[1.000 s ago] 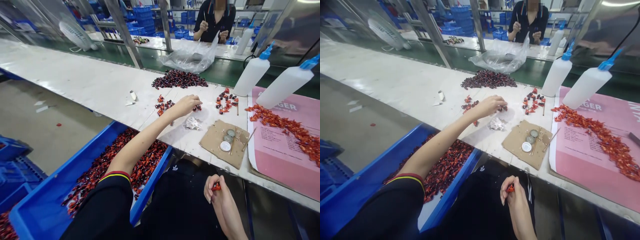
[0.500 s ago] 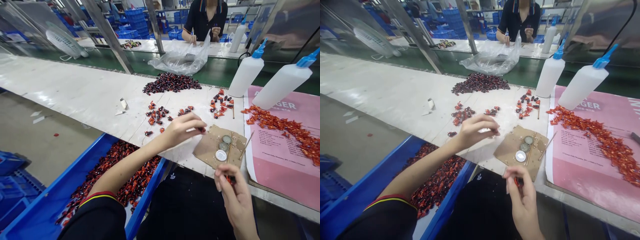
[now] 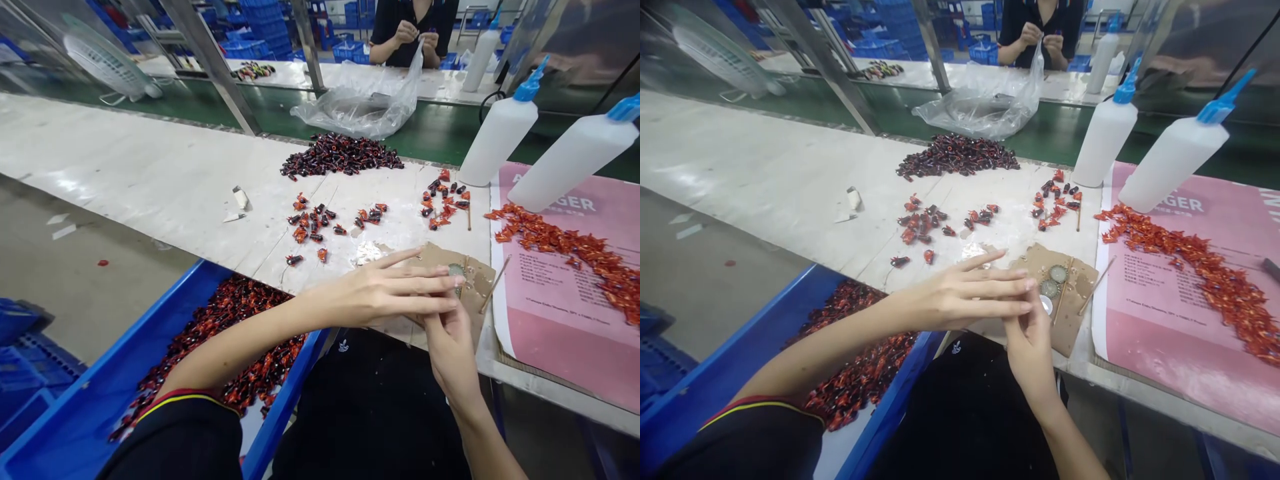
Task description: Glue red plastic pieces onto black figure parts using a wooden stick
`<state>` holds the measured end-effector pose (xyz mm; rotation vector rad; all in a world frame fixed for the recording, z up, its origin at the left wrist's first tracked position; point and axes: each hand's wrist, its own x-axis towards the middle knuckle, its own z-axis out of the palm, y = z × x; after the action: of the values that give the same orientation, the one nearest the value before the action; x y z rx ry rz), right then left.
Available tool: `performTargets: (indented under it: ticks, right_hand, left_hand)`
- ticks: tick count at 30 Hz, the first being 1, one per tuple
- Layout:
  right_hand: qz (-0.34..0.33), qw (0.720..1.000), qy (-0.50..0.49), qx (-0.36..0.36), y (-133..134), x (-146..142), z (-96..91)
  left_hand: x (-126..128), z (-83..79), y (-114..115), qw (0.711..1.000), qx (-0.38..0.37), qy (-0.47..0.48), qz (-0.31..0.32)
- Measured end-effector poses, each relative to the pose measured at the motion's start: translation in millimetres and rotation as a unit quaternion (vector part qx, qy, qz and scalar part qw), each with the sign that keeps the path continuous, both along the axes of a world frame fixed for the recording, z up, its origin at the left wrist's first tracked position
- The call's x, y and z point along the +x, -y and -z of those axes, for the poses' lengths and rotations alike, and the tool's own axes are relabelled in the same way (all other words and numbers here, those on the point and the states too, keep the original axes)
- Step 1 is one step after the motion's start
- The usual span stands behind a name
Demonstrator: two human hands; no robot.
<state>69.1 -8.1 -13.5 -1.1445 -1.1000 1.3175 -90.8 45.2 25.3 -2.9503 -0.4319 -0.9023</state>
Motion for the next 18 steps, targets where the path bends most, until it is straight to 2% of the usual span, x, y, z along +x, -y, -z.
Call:
performTargets:
  ticks: [2,5,9,11,13,15,18]
  right_hand:
    - [0.038,0.998,0.037,0.037,-1.6,1.3,1.1]
    - [0.065,0.988,0.105,0.095,-3.4,2.6,1.2]
    - [0.084,0.955,0.207,0.193,-5.6,1.4,0.2]
    - [0.089,0.938,0.240,0.232,-6.5,1.8,-1.0]
    - [0.066,0.940,0.241,0.234,-6.2,4.3,-2.1]
    - [0.012,0.960,0.205,0.190,-4.6,8.7,-2.5]
    - [-0.064,0.991,0.086,0.084,-1.3,14.3,-1.4]
  left_hand:
    - [2.6,-2.5,4.8,0.994,-0.071,0.079,-0.028]
    - [9.0,-4.0,11.7,0.959,-0.186,0.198,-0.079]
    - [15.8,-0.7,14.8,0.939,-0.259,0.209,-0.084]
    - [15.7,1.9,14.2,0.938,-0.260,0.212,-0.083]
    - [12.8,3.7,13.0,0.946,-0.226,0.214,-0.087]
    - [8.3,4.3,12.1,0.960,-0.172,0.202,-0.091]
    - [2.7,3.8,12.2,0.976,-0.104,0.173,-0.086]
